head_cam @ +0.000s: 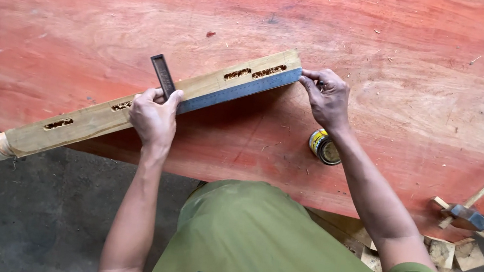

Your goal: The person marks a long wooden piece with a pencil using a try square and a ruler to draw straight lines. They also use a small wooden block to align with existing slots on the wood. The person works on a large wooden workbench in a workshop setting.

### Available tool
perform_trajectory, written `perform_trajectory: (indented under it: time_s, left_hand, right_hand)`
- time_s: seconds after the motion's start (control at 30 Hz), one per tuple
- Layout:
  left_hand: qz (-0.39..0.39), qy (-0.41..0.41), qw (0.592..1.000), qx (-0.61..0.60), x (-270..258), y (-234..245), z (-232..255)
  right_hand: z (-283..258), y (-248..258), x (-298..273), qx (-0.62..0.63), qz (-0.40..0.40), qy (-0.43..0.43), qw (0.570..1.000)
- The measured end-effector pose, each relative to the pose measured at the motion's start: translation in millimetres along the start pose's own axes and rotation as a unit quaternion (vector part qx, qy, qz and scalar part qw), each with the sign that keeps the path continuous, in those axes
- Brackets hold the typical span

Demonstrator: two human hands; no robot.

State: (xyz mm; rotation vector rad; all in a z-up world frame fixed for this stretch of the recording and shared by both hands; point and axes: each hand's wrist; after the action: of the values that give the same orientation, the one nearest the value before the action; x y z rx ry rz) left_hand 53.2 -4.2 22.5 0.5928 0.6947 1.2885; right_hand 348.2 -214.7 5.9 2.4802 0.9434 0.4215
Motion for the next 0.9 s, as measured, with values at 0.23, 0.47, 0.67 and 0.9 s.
perform_trajectory:
  time_s: [0.23, 0.47, 0.67, 0.9]
  left_hand:
    - [-0.002, -0.004, 1.0, 0.014, -8, 5, 18]
    - [0.02, -0.01, 0.999, -0.05, -7, 2, 12]
    - [0.032, -0.009, 0.997, -0.068, -9, -2, 6]
    - [0.052, -0.005, 0.993, -0.108, -10, -5, 6]
  right_hand:
    - [6, -9, -4, 0.022, 0.028, -0.038, 0.999]
    - [-1, 3, -4, -0.011, 0.007, 0.003, 1.0]
    - [3, 4, -7, 0.004, -0.019, -0.003, 1.0]
    - [6, 4, -11, 0.017, -0.042, -0.013, 0.999]
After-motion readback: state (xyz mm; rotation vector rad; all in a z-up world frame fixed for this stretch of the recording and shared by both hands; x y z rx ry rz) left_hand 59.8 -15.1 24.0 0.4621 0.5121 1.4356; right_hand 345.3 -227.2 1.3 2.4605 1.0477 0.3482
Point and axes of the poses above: each hand's wrist, its own x-axis towards the middle knuckle, its own y-axis out of the back of the hand, z = x × y, and after that the axes turned 9 degrees about -x, right-handed
